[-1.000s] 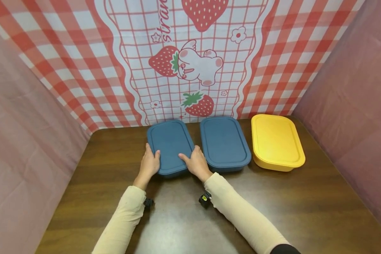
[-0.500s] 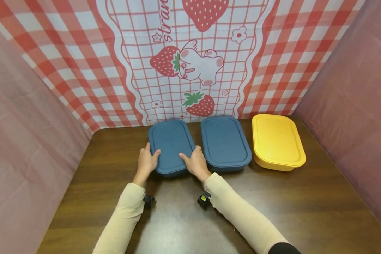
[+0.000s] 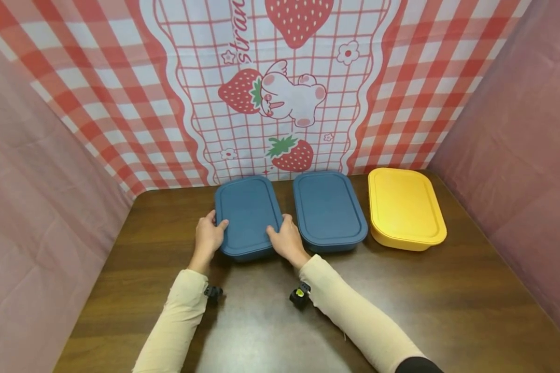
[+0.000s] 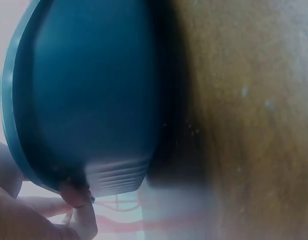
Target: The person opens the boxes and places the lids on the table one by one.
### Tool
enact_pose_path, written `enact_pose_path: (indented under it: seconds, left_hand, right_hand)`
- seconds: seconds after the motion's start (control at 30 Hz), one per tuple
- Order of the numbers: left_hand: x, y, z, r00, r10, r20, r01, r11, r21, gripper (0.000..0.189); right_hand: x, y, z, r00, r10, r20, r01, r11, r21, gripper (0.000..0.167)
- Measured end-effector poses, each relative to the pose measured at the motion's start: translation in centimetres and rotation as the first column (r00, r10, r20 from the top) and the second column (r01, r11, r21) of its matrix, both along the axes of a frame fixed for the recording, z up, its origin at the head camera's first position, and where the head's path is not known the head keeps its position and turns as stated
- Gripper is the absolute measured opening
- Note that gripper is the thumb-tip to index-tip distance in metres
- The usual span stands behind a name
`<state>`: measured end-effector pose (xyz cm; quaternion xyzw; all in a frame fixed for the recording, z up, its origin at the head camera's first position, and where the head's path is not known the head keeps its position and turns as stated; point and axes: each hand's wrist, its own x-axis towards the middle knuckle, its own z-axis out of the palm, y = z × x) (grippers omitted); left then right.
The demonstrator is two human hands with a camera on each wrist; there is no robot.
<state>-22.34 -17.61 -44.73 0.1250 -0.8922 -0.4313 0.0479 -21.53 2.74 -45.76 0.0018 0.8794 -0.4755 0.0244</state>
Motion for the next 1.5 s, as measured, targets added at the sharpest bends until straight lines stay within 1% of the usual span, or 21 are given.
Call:
enact_pose_path:
  seconds: [0.2,0.37,0.53,0.67,0.77,0.87,0.97,1.13,1.37,1.5]
  left_hand:
    - [-0.1,-0.5,0.5,1.0,0.018,-0.008,-0.018,0.999,0.051,0.056]
    - [-0.4,-1.1,0.8,1.0,0.024,-0.02,-0.023,0.997,0.069,0.054]
    - [-0.3,-1.8,1.1,0.999,0.043,-0.014,-0.041,0.994,0.098,0.053]
    - [-0.1,-2.5,1.4,0.998,0.058,-0.033,-0.055,0.993,0.106,0.051]
    - [-0.1,-3.0,1.7,0.998,0.059,-0.036,-0.055,0.992,0.111,0.05]
    - [-0.1,-3.5,1.9,0.998,0.059,-0.024,-0.056,0.99,0.127,0.05]
    - [-0.2,-4.0,2.1,0.998,0.061,-0.015,-0.058,0.986,0.158,0.05]
    - [-0.3,-4.7,2.3,0.997,0.072,-0.016,-0.067,0.977,0.202,0.05]
    - [-0.2,-5.7,2.3,0.996,0.087,-0.017,-0.081,0.969,0.235,0.049]
    - [-0.2,-6.1,2.2,0.995,0.096,-0.016,-0.088,0.962,0.259,0.049]
  right_hand:
    - [0.0,0.4,0.4,0.999,0.038,-0.011,-0.038,0.999,-0.02,0.056]
    - [-0.1,0.5,0.9,0.997,0.071,-0.019,-0.071,0.997,-0.035,0.05]
    - [-0.2,0.3,1.3,0.993,0.118,-0.021,-0.118,0.992,-0.045,0.045]
    - [-0.3,0.0,1.5,0.987,0.157,-0.03,-0.159,0.985,-0.06,0.043]
    - [-0.5,-0.2,1.5,0.982,0.189,-0.024,-0.19,0.98,-0.064,0.045]
    - [-0.6,-0.4,1.4,0.974,0.224,-0.015,-0.225,0.972,-0.069,0.049]
    - [-0.8,-0.6,1.4,0.967,0.254,-0.012,-0.254,0.963,-0.09,0.052]
    - [-1.1,-1.1,1.4,0.96,0.278,0.001,-0.276,0.954,-0.117,0.052]
    - [-1.1,-1.8,1.1,0.944,0.328,0.019,-0.324,0.939,-0.114,0.057]
    - [-1.1,-2.3,1.1,0.942,0.336,0.012,-0.333,0.937,-0.106,0.057]
